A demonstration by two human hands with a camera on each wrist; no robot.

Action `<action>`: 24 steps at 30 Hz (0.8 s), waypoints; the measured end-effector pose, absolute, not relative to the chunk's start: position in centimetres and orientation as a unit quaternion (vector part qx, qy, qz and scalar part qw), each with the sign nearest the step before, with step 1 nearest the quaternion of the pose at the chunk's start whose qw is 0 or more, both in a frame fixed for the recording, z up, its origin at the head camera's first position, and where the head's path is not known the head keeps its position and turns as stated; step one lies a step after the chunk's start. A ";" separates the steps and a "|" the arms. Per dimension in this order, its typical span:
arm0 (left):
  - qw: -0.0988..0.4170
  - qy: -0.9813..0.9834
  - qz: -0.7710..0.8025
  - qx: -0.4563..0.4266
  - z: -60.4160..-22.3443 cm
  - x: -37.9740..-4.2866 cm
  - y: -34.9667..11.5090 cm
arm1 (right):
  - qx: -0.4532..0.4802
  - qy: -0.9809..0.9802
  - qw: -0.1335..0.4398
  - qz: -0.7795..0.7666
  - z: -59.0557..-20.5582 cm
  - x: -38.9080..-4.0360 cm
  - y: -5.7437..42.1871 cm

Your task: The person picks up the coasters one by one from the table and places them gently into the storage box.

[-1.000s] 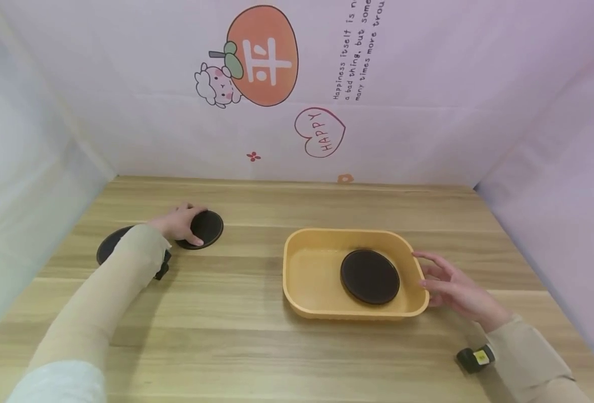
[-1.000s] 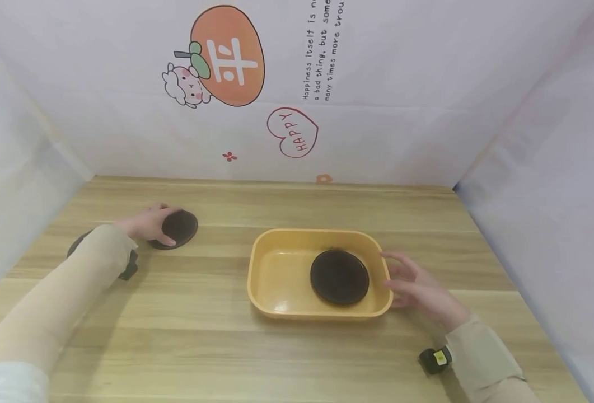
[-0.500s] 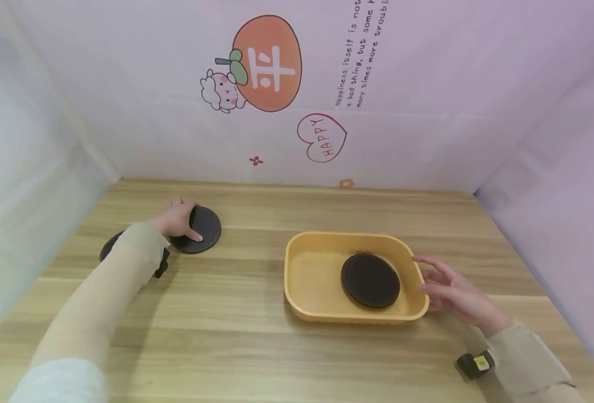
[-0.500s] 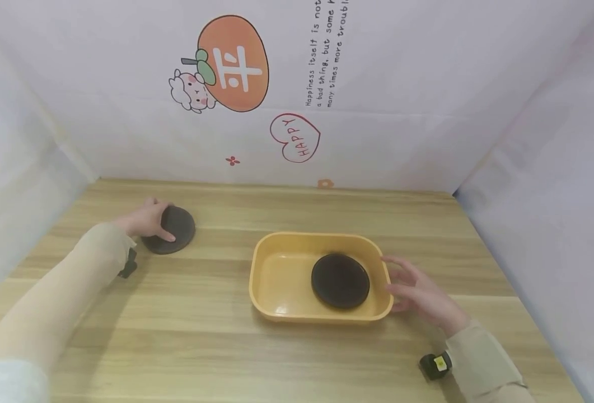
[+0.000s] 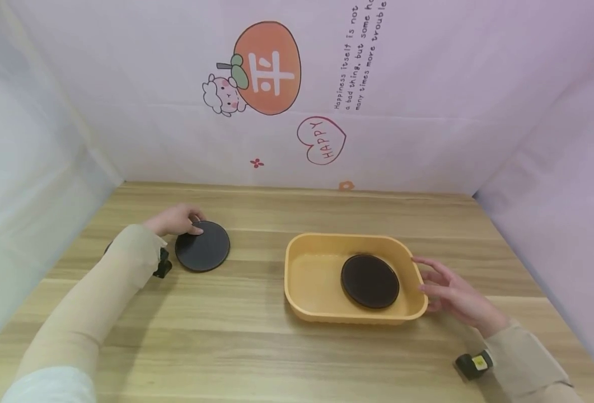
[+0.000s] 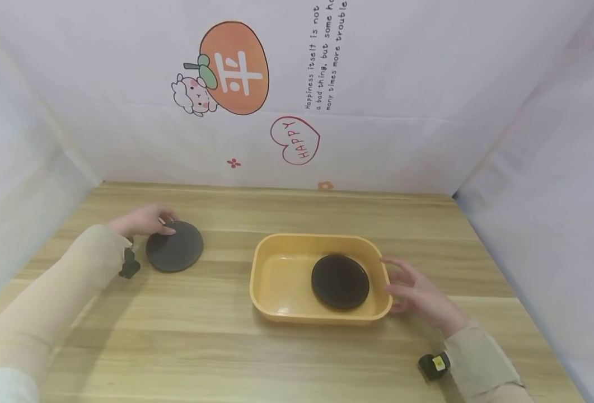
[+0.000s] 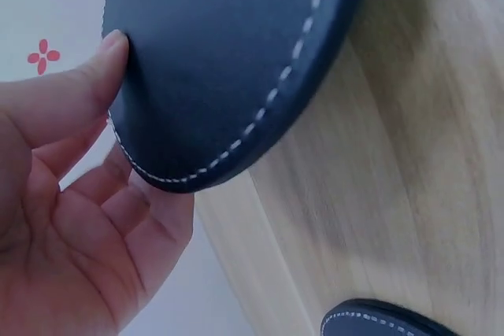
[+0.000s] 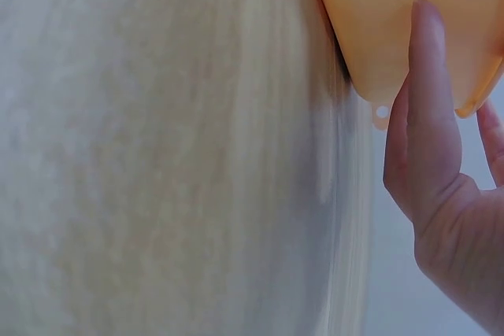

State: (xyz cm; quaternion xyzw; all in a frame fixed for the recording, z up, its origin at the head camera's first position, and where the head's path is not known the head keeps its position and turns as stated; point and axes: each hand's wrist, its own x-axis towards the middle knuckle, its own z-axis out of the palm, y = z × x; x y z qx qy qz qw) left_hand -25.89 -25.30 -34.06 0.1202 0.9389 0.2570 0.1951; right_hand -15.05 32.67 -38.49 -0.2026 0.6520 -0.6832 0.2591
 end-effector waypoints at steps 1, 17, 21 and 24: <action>0.199 0.938 0.257 0.123 -33.9 -25.8 -25.2 | -0.204 0.653 0.258 -0.683 -38.5 -15.1 32.6; 0.255 0.890 0.362 0.103 -33.9 -24.3 -26.2 | -0.209 0.648 0.252 -0.688 -38.8 -15.0 32.5; 0.264 0.872 0.401 0.101 -34.0 -23.7 -26.4 | -0.201 0.653 0.248 -0.687 -38.8 -15.0 32.4; 0.273 0.849 0.443 0.093 -34.2 -23.4 -26.5 | -0.200 0.656 0.246 -0.685 -38.9 -15.0 32.4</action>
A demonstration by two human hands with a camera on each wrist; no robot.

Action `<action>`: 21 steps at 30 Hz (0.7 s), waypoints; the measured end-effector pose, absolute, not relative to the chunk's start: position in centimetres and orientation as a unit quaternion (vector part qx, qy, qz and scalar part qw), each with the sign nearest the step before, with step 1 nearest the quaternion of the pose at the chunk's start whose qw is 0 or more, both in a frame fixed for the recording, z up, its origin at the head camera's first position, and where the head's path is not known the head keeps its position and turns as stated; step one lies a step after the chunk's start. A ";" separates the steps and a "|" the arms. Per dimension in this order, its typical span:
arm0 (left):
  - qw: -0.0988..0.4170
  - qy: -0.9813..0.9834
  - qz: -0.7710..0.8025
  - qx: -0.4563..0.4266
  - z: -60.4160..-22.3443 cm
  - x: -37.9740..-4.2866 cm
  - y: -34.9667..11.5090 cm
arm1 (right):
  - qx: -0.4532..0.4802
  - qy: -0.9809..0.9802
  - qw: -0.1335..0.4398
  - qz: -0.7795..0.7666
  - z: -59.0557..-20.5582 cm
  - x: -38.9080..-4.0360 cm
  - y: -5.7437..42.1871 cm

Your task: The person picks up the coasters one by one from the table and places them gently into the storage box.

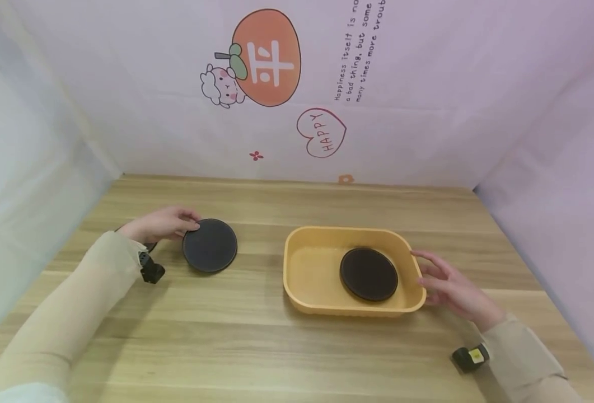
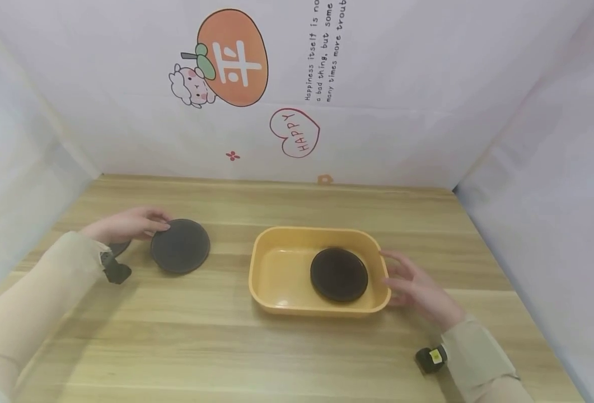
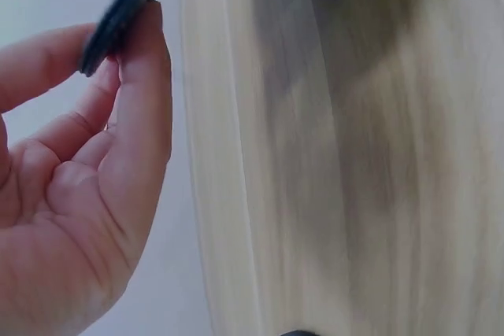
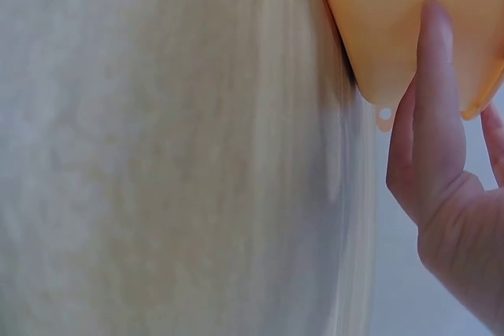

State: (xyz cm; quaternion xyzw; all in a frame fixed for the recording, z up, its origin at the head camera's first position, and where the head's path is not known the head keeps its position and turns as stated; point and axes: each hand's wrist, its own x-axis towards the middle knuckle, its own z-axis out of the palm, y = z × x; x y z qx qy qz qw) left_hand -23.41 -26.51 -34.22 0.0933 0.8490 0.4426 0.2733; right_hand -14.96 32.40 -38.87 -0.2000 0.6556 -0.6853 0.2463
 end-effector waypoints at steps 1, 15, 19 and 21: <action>0.273 0.843 0.455 0.091 -34.2 -23.3 -26.5 | -0.202 0.655 0.246 -0.686 -38.8 -15.0 32.4; 0.226 0.783 0.577 0.054 -34.9 -22.5 -25.6 | -0.210 0.638 0.247 -0.698 -38.8 -15.0 32.4; 0.213 0.743 0.634 0.025 -34.7 -22.2 -24.8 | -0.208 0.642 0.245 -0.696 -38.9 -15.1 32.4; 0.212 0.709 0.672 0.024 -34.6 -22.1 -24.4 | -0.206 0.644 0.243 -0.695 -39.0 -15.1 32.5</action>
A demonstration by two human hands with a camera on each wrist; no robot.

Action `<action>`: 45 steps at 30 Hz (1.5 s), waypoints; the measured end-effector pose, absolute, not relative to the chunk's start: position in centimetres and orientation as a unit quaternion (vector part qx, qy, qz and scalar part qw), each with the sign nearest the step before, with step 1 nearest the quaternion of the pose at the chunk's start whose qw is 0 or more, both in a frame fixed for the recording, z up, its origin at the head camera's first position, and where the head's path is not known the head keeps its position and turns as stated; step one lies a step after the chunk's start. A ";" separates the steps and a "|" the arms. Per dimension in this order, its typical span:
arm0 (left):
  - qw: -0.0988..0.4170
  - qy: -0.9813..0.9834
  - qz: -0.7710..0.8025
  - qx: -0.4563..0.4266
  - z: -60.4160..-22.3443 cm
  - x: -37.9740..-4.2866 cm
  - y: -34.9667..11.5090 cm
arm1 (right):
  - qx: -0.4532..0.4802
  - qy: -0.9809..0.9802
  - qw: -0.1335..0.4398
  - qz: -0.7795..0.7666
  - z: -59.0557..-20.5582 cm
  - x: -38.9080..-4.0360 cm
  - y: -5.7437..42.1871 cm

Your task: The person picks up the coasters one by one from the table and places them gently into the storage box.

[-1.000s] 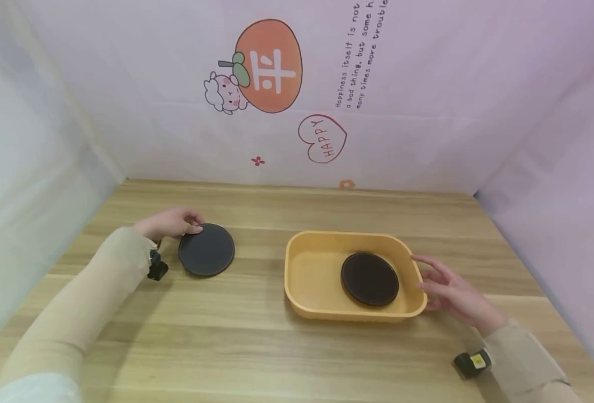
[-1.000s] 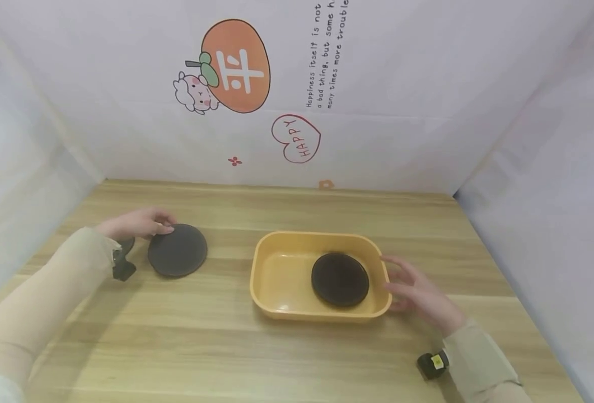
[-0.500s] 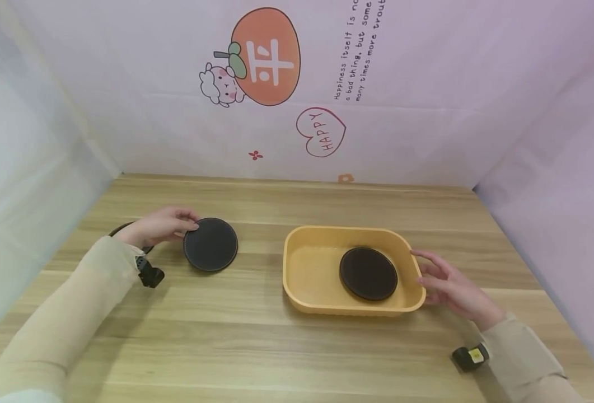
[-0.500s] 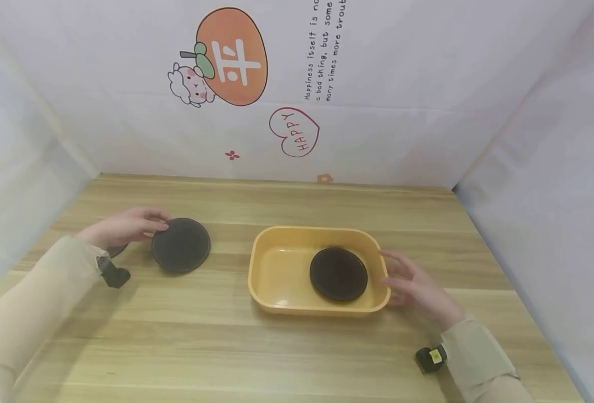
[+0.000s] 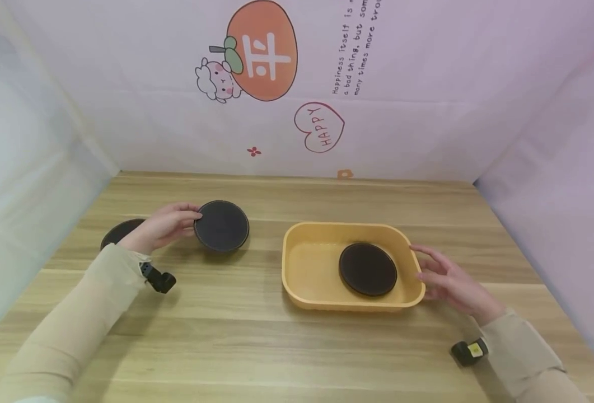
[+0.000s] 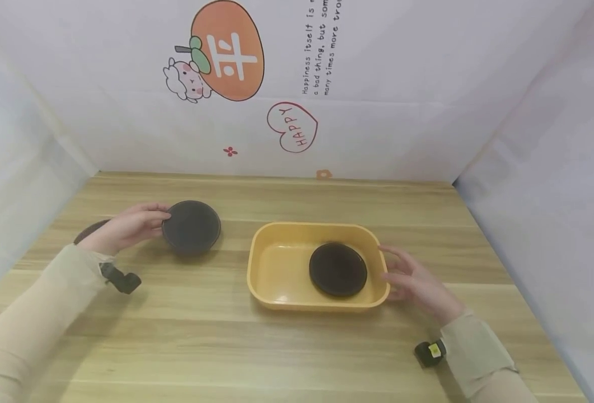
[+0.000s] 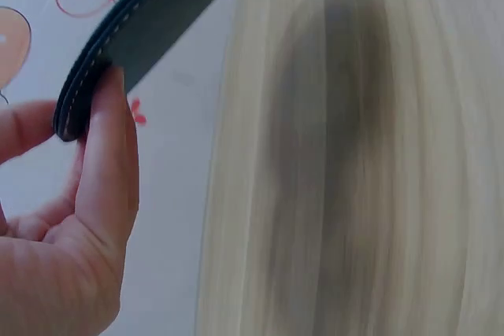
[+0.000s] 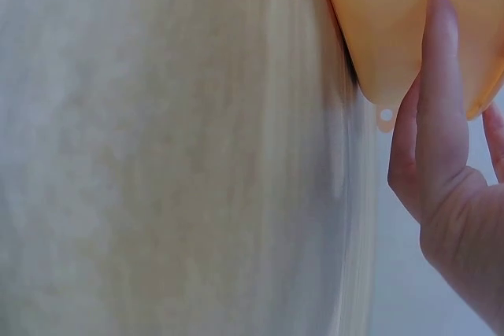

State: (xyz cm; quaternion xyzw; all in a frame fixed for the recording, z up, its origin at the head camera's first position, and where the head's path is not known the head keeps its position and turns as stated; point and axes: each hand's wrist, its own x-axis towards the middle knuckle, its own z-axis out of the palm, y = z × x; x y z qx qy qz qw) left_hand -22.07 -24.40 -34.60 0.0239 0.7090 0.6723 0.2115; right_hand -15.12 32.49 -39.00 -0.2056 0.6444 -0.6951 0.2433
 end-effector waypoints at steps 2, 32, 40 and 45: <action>0.211 0.672 0.710 0.023 -34.5 -22.0 -23.9 | -0.204 0.647 0.242 -0.694 -39.0 -15.2 32.5; 0.185 0.582 0.789 0.072 -31.0 -22.8 -6.6 | -0.205 0.638 0.234 -0.704 -39.0 -15.1 32.6; 0.207 0.609 0.761 0.085 -31.6 -23.7 -1.1 | -0.196 0.648 0.234 -0.698 -39.1 -15.3 32.8; 0.220 0.630 0.742 0.065 -33.1 -24.5 1.3 | -0.192 0.659 0.231 -0.690 -39.1 -15.5 32.6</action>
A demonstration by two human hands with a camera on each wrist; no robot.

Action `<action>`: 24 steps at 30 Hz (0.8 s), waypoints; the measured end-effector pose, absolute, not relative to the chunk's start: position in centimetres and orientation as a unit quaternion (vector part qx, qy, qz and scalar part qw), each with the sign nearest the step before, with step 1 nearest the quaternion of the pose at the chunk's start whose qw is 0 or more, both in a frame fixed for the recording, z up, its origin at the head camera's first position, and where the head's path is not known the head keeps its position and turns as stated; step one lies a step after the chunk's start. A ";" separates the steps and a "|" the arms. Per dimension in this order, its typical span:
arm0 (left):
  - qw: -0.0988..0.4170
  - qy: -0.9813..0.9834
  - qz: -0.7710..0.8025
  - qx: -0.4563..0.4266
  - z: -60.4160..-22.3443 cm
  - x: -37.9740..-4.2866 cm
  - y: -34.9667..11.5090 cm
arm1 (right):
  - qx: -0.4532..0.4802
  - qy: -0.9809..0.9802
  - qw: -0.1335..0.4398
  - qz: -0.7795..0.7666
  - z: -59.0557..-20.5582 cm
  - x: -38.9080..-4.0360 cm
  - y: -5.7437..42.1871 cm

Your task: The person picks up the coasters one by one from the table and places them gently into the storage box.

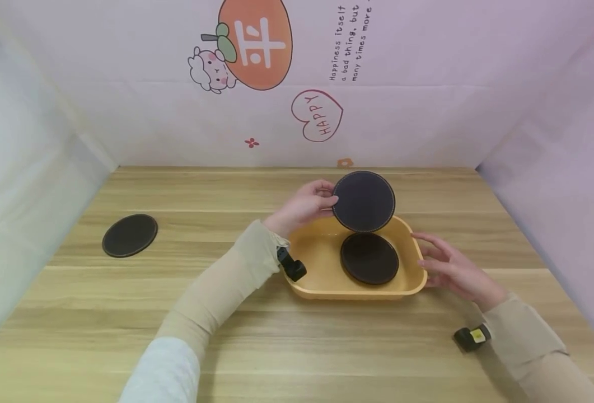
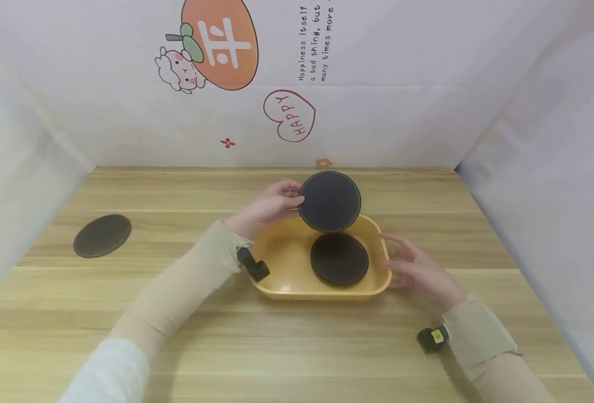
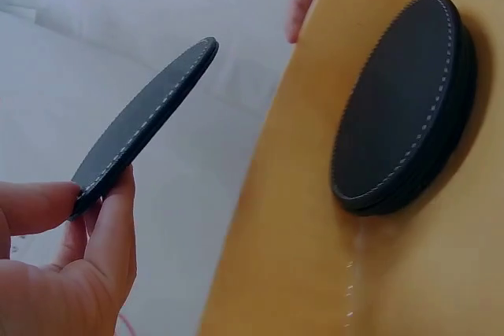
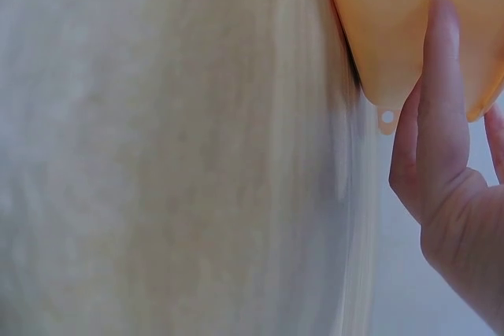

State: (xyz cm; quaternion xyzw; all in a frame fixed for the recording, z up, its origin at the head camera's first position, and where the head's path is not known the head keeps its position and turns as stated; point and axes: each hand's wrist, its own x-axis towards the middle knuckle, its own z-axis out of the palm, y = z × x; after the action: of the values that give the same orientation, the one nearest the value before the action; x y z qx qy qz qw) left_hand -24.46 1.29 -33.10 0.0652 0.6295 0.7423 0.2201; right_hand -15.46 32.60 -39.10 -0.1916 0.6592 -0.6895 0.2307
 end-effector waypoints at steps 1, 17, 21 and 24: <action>0.224 0.633 0.738 0.066 -33.4 -24.6 1.6 | -0.192 0.660 0.230 -0.689 -39.1 -15.5 32.5; 0.272 0.747 0.592 0.132 -36.3 -23.8 2.1 | -0.193 0.667 0.232 -0.681 -39.5 -16.0 31.8; 0.296 0.775 0.540 0.145 -36.6 -23.6 2.6 | -0.192 0.668 0.232 -0.680 -39.3 -15.6 32.4; 0.309 0.788 0.509 0.154 -36.7 -23.7 2.7 | -0.189 0.670 0.231 -0.679 -39.1 -15.6 32.7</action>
State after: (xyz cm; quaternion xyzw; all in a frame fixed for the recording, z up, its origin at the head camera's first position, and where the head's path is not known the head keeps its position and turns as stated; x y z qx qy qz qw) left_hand -23.71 2.74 -36.71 0.1540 0.7884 0.5092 0.3088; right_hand -15.56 32.67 -39.12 -0.1886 0.6705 -0.6794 0.2309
